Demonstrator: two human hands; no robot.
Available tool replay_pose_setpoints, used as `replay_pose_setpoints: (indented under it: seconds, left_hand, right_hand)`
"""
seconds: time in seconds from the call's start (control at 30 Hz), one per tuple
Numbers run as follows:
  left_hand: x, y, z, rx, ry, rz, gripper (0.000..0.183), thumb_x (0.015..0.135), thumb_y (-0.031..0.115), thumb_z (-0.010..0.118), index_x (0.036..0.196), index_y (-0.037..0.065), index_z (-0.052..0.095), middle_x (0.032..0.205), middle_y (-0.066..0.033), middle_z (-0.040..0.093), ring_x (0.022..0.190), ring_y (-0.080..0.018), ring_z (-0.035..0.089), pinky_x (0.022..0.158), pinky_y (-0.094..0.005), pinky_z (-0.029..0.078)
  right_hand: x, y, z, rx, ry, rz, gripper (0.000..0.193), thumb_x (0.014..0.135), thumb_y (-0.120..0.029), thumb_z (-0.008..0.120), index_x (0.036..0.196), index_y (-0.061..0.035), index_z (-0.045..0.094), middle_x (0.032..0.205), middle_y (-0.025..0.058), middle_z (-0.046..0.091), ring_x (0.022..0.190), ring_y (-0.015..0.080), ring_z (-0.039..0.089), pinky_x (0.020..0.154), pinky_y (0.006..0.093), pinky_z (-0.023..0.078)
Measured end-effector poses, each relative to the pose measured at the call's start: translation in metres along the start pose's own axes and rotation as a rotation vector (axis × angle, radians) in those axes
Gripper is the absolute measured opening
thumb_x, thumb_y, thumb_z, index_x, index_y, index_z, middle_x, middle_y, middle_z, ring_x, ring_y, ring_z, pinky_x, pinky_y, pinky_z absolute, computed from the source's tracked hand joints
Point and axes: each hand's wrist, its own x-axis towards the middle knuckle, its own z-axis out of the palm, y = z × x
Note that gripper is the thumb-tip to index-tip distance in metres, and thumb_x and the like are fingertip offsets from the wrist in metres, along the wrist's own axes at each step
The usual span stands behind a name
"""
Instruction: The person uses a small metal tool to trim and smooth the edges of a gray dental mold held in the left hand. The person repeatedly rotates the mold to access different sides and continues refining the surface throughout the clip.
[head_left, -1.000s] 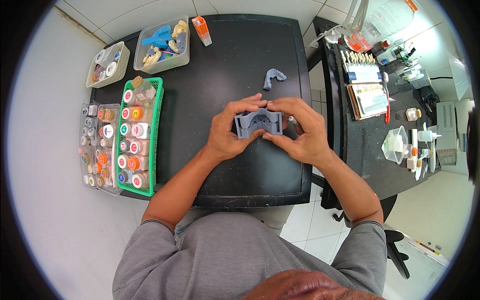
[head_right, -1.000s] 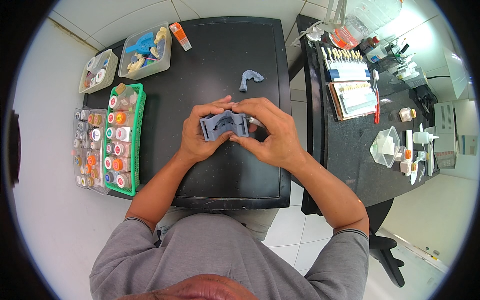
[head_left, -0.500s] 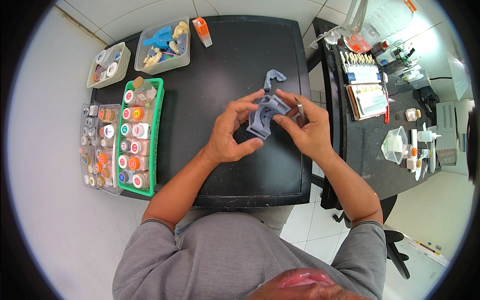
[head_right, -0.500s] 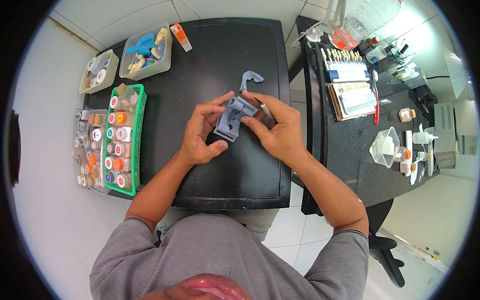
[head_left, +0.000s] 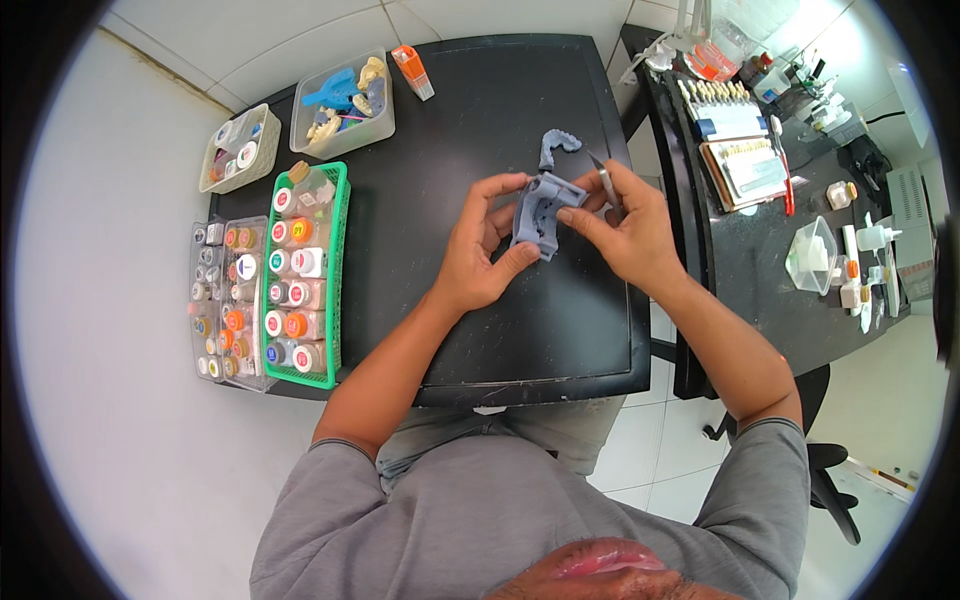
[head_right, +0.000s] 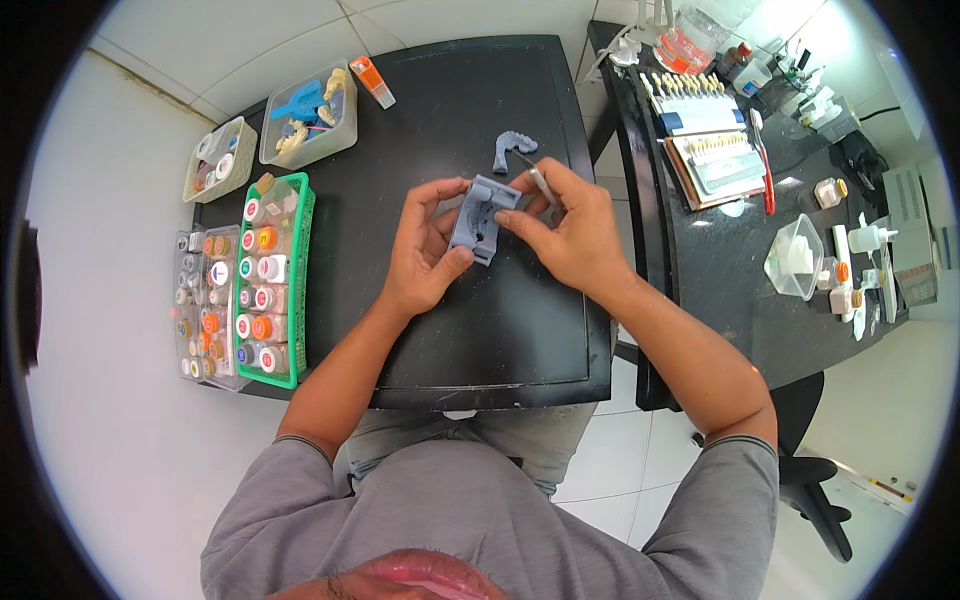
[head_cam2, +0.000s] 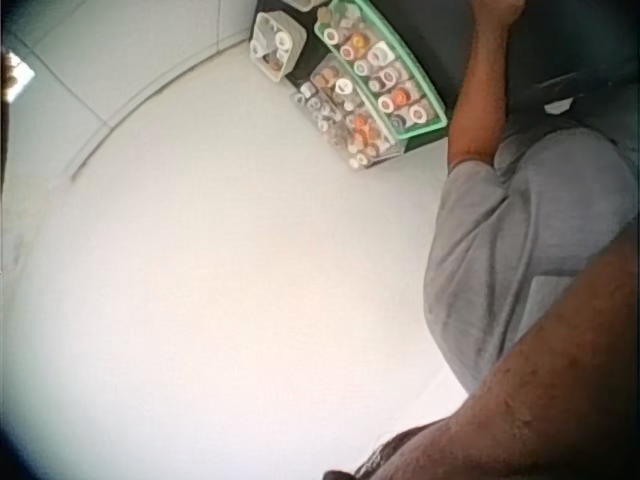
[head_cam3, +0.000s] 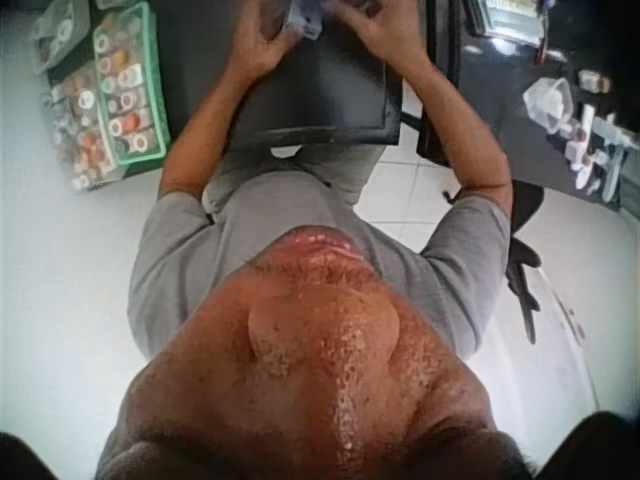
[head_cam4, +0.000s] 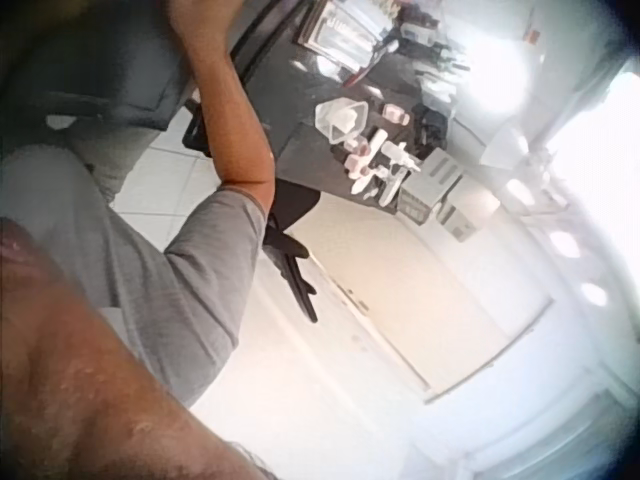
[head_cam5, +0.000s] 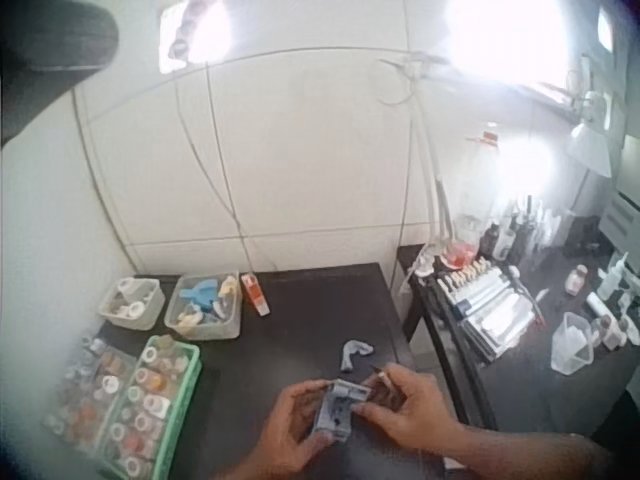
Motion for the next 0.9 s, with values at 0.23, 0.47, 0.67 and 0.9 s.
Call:
replay_pose_setpoints:
  seconds: [0.23, 0.47, 0.67, 0.9]
  left_hand:
    - [0.003, 0.003, -0.004, -0.062, -0.027, -0.055, 0.096, 0.095, 0.028, 0.092, 0.167, 0.001, 0.035, 0.156, -0.0177, 0.048, 0.141, -0.029, 0.061, 0.116, -0.0419, 0.054]
    - [0.002, 0.002, -0.001, -0.08, -0.056, -0.043, 0.096, 0.09, 0.027, 0.096, 0.163, -0.003, 0.042, 0.147, -0.0162, 0.059, 0.136, -0.0255, 0.064, 0.117, -0.0423, 0.053]
    - [0.002, 0.002, -0.002, -0.026, -0.111, -0.095, 0.092, 0.088, 0.015, 0.097, 0.161, -0.003, 0.044, 0.146, -0.0161, 0.062, 0.135, -0.025, 0.065, 0.118, -0.0422, 0.052]
    - [0.0, 0.002, -0.003, -0.006, -0.114, -0.118, 0.096, 0.089, 0.019, 0.096, 0.164, -0.002, 0.041, 0.152, -0.0149, 0.059, 0.14, -0.0249, 0.06, 0.117, -0.042, 0.052]
  right_hand:
    - [0.0, 0.005, 0.002, 0.099, -0.002, -0.066, 0.026, 0.089, -0.007, 0.089, 0.105, 0.0012, 0.07, 0.09, 0.0064, 0.076, 0.079, 0.01, 0.068, 0.072, 0.0292, 0.054]
    - [0.001, 0.018, 0.008, 0.151, -0.02, -0.155, 0.028, 0.091, -0.008, 0.089, 0.112, 0.0024, 0.072, 0.088, 0.005, 0.076, 0.076, 0.0088, 0.066, 0.072, 0.0289, 0.055]
    - [0.0, 0.023, 0.009, 0.101, -0.025, -0.149, 0.026, 0.093, -0.011, 0.086, 0.11, 0.0009, 0.071, 0.09, 0.0071, 0.076, 0.074, 0.0121, 0.066, 0.071, 0.0316, 0.055]
    - [0.0, 0.021, 0.009, 0.048, -0.02, -0.196, 0.025, 0.093, -0.011, 0.085, 0.109, 0.0001, 0.069, 0.084, 0.0111, 0.071, 0.073, 0.0173, 0.064, 0.069, 0.0356, 0.052]
